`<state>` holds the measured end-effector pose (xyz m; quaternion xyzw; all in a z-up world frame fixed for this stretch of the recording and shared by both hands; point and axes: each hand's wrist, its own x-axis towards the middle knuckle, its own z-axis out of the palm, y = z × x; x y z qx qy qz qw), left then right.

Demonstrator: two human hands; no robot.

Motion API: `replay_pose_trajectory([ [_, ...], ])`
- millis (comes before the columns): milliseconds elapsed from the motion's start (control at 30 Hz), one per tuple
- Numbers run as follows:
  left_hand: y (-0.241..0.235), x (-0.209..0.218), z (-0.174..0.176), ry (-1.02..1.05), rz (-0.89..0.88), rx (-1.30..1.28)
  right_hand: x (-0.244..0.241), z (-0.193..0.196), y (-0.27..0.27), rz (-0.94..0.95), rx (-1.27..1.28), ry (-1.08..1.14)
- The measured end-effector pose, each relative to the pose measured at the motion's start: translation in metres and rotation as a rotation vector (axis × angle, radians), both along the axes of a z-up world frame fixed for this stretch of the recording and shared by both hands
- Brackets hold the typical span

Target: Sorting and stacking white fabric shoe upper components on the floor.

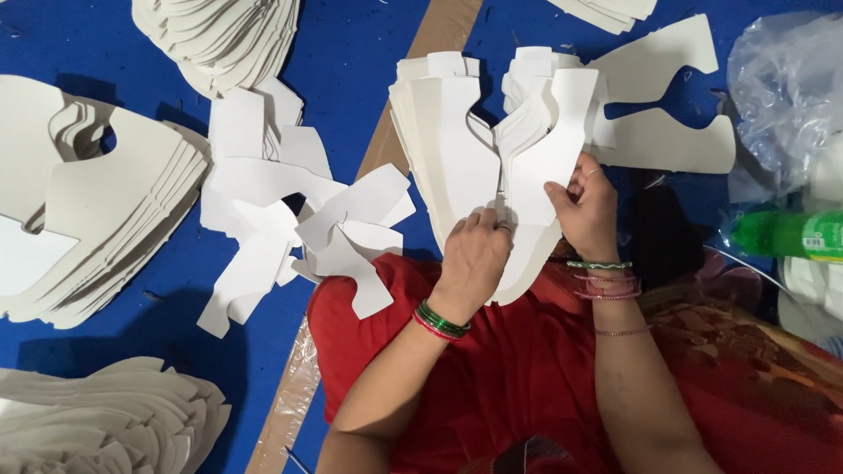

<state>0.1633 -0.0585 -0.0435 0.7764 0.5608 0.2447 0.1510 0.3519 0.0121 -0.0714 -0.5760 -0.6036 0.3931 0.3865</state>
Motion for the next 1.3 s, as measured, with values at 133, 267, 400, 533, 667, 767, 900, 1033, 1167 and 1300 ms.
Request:
replay_pose_trajectory([
  [133,0.002,0.0,-0.003,-0.045,-0.001,-0.012,-0.002,0.003,0.002,0.006,0.038,-0.083],
  [267,0.003,-0.002,-0.004,-0.088,-0.014,0.01,-0.004,0.004,0.001,0.004,0.103,-0.152],
  [400,0.005,-0.005,0.008,-0.164,0.051,-0.1,-0.007,0.003,0.001,-0.023,0.113,-0.255],
  [533,0.009,-0.005,0.018,-0.274,0.051,0.082,-0.008,0.005,0.0,-0.034,0.113,-0.309],
  [667,0.007,0.004,0.006,-0.269,-0.021,0.047,-0.004,0.002,0.001,-0.024,0.118,-0.297],
  [767,0.006,0.007,0.007,-0.091,-0.059,0.102,-0.001,0.006,0.009,-0.006,0.112,-0.294],
  [900,0.005,0.009,0.006,0.058,-0.074,0.272,0.001,0.01,0.044,-0.016,0.07,-0.477],
  [1033,0.01,0.009,0.003,0.05,-0.098,0.258,0.013,-0.047,0.11,-0.063,0.219,0.002],
  [1167,0.012,0.007,0.004,0.019,-0.086,0.246,0.028,-0.074,0.137,-0.064,0.134,0.334],
  [1300,0.012,0.005,0.003,0.026,-0.092,0.232,0.033,-0.095,0.141,-0.146,-0.048,0.459],
])
